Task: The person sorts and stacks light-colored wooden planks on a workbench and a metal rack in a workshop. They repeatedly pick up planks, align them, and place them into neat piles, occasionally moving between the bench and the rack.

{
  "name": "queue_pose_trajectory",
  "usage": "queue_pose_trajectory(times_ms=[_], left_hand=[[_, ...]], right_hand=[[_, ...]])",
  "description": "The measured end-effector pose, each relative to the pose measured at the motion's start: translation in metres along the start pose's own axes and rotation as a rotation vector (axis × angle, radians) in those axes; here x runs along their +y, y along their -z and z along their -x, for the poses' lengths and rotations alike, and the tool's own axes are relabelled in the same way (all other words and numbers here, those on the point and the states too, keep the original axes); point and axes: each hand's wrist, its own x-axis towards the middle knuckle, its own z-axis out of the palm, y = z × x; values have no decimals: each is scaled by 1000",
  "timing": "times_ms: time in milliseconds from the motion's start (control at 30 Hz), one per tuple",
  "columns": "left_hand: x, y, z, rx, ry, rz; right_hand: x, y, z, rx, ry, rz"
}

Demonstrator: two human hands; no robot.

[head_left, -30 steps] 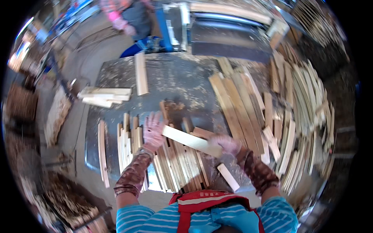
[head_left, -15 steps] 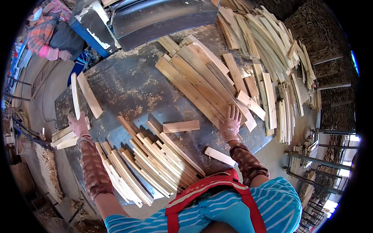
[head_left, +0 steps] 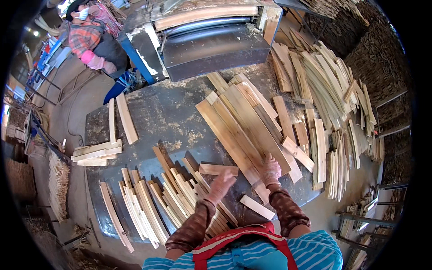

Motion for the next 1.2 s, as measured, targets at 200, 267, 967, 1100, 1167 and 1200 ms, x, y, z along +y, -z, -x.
queue_pose_trajectory(times_ms=[200,267,967,1100,1167,1200], left_hand=[[-37,-18,-4,-37,27,252],[-11,-21,-1,-50,80,497],[-7,39,56,-149,-167,1250],[-20,44,56,166,-29,1222],[-37,42,42,231,15,1051],[-41,38,38,325,79,955]], right_hand=[[-18,28,36,1,344,-255],[-42,37,63,-31,378,-296],[33,-50,64,14,574,97],[11,-6,63,-173,379,-37],[19,-2,55,-90,292,-371],[13,14,54,-155,215,-633]])
